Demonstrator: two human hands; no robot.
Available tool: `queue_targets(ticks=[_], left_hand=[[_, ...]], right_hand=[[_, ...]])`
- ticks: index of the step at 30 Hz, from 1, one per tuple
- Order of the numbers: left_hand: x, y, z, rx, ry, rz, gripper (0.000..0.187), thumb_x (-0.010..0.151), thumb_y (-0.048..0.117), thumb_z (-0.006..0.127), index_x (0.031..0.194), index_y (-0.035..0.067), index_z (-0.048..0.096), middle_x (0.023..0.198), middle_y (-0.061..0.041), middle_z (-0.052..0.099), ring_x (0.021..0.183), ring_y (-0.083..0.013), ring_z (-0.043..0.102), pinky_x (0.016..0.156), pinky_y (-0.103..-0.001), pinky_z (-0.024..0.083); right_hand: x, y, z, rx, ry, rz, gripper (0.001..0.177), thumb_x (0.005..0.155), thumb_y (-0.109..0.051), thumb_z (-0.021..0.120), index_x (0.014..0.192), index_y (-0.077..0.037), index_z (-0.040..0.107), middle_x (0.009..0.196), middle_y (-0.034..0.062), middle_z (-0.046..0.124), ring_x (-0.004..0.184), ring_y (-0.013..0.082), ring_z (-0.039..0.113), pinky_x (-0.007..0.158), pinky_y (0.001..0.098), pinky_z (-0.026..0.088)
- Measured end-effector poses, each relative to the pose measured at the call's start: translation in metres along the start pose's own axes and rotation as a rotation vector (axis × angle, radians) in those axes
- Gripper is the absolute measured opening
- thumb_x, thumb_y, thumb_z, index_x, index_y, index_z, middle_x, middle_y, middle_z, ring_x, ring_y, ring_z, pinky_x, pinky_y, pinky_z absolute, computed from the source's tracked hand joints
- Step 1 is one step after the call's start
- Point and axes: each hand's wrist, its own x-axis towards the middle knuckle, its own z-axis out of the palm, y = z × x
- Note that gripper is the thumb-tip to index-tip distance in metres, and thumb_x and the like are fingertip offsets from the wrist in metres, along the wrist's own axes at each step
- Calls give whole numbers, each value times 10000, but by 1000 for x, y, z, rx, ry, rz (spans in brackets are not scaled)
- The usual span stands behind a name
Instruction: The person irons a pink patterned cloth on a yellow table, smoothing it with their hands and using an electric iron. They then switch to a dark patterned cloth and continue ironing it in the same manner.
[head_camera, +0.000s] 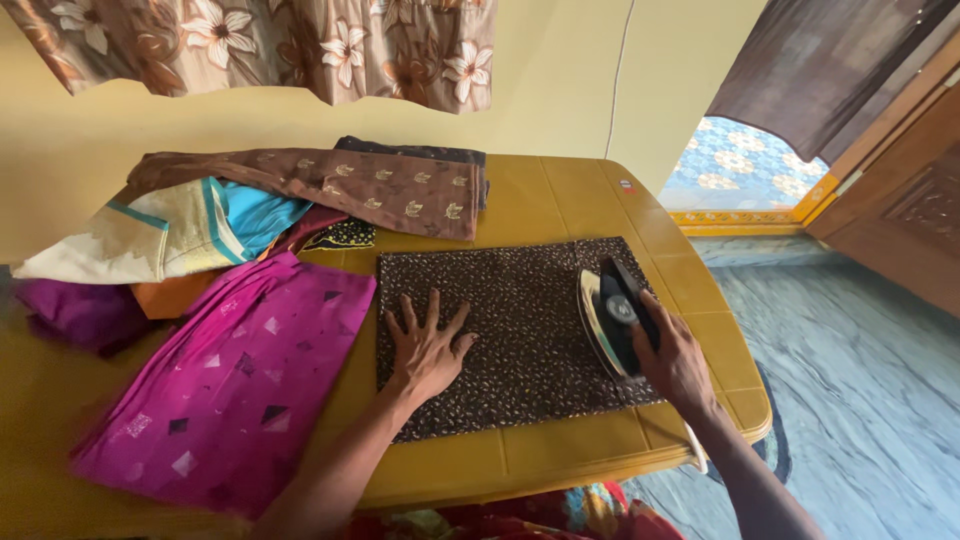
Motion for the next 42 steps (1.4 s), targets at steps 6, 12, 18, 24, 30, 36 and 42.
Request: queue_targets(ticks=[6, 12, 18, 24, 30, 36, 42], left_hand=[[0, 2, -3, -31, -22, -22, 593, 1018, 595, 331, 1579, 402, 322, 1694, -176, 101, 1483, -604, 11, 1141, -785, -9], [-4, 4, -5, -63, -22, -56, 570, 1017, 602, 335, 1561, 434, 358, 1705, -131, 120, 1513, -557, 17, 1176, -752, -4], [-7, 5, -6, -34, 28, -54, 557, 1018, 571, 378, 1551, 408, 393, 1690, -126, 168, 1512, -549, 68, 1179, -742, 28], [-7, 6, -7, -1, 30, -41, 557, 1015, 555, 392, 1549, 396, 395, 1675, -147, 187, 1489, -574, 89, 1160, -760, 46], [-9, 4, -5, 2, 40, -29, 555, 1017, 536, 401, 1550, 381, 401, 1678, -161, 197, 1486, -587, 95, 1156, -768, 51], [-6, 2, 1, -10, 34, -25, 559, 1024, 545, 382, 1560, 384, 374, 1678, -157, 165, 1487, -585, 63, 1157, -769, 26], [-5, 3, -2, -26, -2, -50, 549, 1030, 558, 374, 1559, 412, 358, 1690, -137, 140, 1506, -562, 44, 1172, -748, 6]], right_hand=[[61, 41, 31, -23, 6, -34, 488, 977, -233, 619, 1435, -84, 545, 1193, 254, 682, 1083, 456, 648, 921, 524, 515], [81, 63, 35, 39, 4, -68, 487, 971, -236, 630, 1423, -72, 548, 1189, 262, 679, 1118, 452, 644, 952, 511, 514], [18, 45, -4, 9, -23, -3, 490, 958, -214, 641, 1424, -88, 556, 1170, 252, 693, 1111, 437, 656, 954, 503, 515], [-63, 11, -54, -13, -14, 89, 544, 920, -205, 668, 1449, -129, 563, 1209, 238, 695, 1139, 399, 673, 949, 462, 536], [-56, 11, -46, -44, 37, 18, 524, 928, -198, 658, 1435, -105, 563, 1261, 235, 687, 1181, 403, 655, 979, 466, 525], [11, 47, -13, -58, 26, 23, 526, 930, -210, 642, 1439, -104, 561, 1181, 233, 705, 1109, 426, 666, 941, 496, 529], [73, 81, 20, -15, -3, 92, 501, 938, -265, 658, 1422, -168, 573, 1100, 250, 708, 1036, 444, 683, 889, 522, 537]])
